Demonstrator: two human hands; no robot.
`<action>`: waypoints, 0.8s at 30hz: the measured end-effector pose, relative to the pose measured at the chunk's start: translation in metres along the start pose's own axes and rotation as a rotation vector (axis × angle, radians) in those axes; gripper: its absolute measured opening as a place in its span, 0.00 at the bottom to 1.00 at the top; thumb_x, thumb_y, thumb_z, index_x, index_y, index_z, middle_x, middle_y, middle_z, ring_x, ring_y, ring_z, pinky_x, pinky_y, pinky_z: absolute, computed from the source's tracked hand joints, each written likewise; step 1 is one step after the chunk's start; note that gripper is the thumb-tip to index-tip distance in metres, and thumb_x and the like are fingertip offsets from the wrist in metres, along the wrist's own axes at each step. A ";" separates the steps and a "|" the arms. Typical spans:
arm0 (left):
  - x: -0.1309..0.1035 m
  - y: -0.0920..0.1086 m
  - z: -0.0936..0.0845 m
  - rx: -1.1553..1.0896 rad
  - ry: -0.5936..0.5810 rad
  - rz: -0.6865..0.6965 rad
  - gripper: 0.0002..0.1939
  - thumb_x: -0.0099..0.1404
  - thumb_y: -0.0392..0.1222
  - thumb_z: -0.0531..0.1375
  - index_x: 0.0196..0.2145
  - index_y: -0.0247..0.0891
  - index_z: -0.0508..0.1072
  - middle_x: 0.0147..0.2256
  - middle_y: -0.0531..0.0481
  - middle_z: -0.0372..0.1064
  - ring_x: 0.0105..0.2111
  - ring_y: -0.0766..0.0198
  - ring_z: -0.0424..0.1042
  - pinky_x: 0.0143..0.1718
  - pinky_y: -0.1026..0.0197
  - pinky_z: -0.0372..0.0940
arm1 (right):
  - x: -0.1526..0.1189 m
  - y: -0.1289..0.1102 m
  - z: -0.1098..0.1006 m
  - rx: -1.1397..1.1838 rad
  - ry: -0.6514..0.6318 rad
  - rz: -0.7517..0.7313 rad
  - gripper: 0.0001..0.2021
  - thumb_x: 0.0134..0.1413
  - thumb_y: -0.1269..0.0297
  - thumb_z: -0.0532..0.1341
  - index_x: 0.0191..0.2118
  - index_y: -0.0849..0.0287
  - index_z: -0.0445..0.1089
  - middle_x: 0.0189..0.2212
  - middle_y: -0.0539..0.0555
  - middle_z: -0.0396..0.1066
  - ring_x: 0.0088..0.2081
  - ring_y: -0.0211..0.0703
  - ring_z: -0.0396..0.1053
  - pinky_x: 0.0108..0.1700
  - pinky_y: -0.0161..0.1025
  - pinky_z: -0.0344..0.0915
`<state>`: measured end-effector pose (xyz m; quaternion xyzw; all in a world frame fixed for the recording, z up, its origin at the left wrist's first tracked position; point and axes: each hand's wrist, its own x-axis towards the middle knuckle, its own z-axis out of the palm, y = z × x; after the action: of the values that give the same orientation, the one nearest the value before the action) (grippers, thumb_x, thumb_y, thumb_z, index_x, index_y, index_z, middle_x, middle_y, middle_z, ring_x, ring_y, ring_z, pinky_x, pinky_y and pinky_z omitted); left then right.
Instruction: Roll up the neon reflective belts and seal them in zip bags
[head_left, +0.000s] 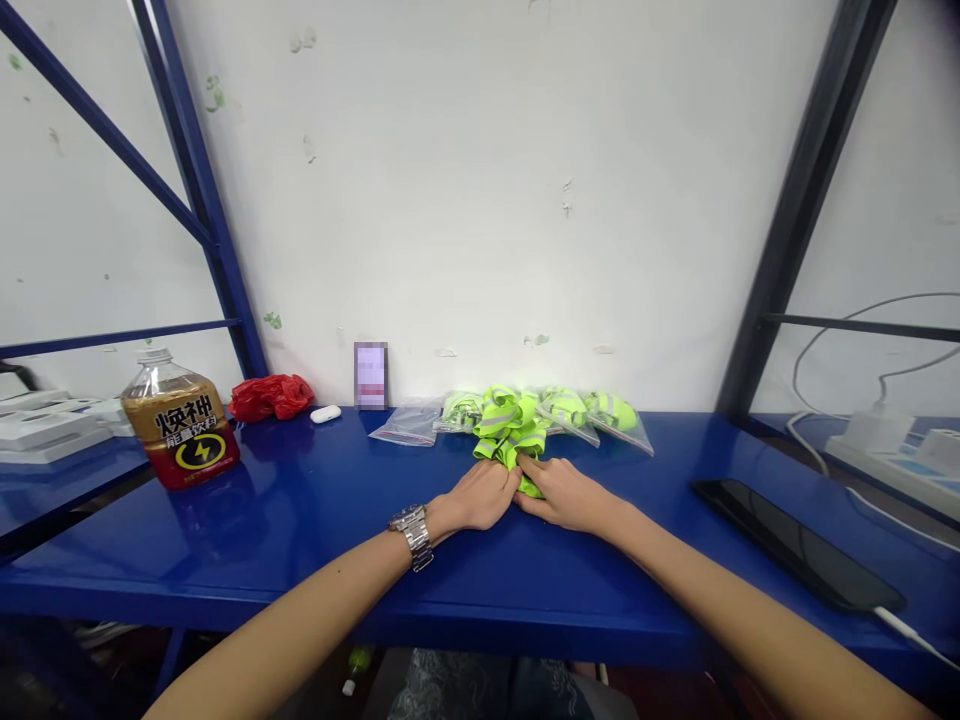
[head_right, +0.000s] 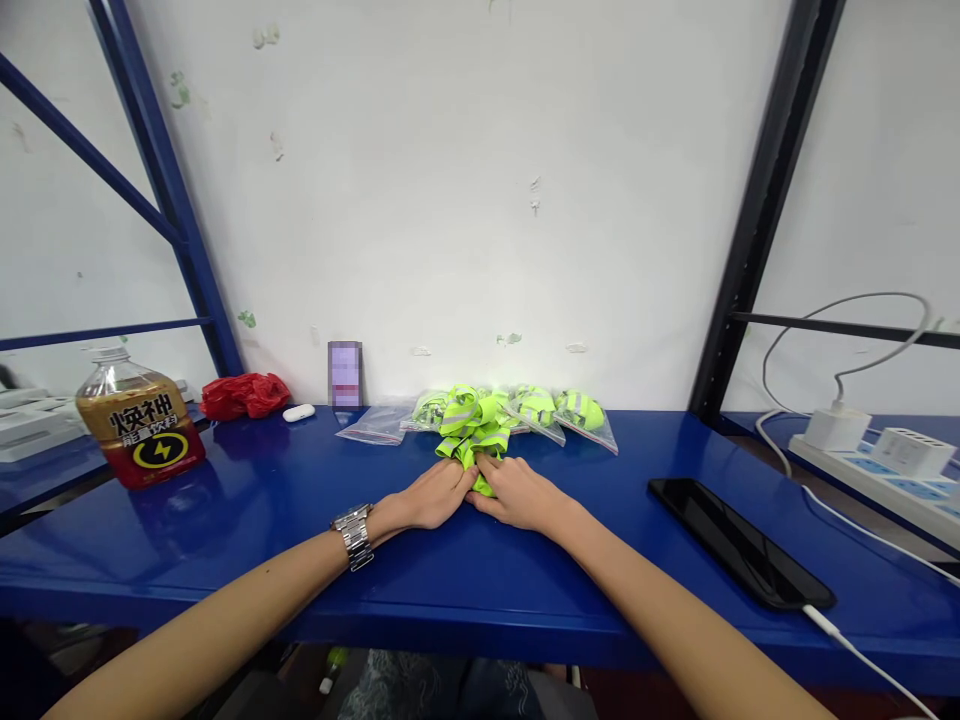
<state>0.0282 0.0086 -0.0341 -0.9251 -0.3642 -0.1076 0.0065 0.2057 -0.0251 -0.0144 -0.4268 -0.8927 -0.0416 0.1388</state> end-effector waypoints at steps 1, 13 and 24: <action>0.000 0.000 0.000 -0.019 0.004 -0.011 0.27 0.73 0.45 0.32 0.33 0.35 0.66 0.29 0.44 0.67 0.30 0.59 0.68 0.34 0.58 0.60 | 0.000 0.001 -0.001 0.007 -0.007 -0.014 0.15 0.62 0.57 0.51 0.47 0.62 0.62 0.39 0.60 0.72 0.32 0.46 0.70 0.33 0.37 0.57; 0.008 -0.015 -0.008 -0.380 -0.087 -0.092 0.17 0.69 0.43 0.40 0.32 0.38 0.65 0.33 0.49 0.67 0.34 0.60 0.64 0.37 0.59 0.60 | 0.001 0.008 0.006 -0.075 -0.016 -0.053 0.18 0.65 0.55 0.48 0.48 0.64 0.63 0.33 0.61 0.72 0.32 0.50 0.71 0.35 0.40 0.58; 0.007 -0.031 -0.012 -0.672 0.064 -0.094 0.32 0.59 0.69 0.50 0.16 0.37 0.54 0.18 0.57 0.42 0.21 0.71 0.43 0.22 0.63 0.41 | 0.002 0.006 0.010 -0.041 0.022 -0.036 0.21 0.66 0.52 0.44 0.46 0.64 0.64 0.34 0.61 0.72 0.33 0.49 0.70 0.35 0.40 0.59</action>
<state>0.0099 0.0345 -0.0228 -0.8539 -0.3503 -0.2508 -0.2920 0.2070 -0.0179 -0.0234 -0.4131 -0.8975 -0.0670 0.1392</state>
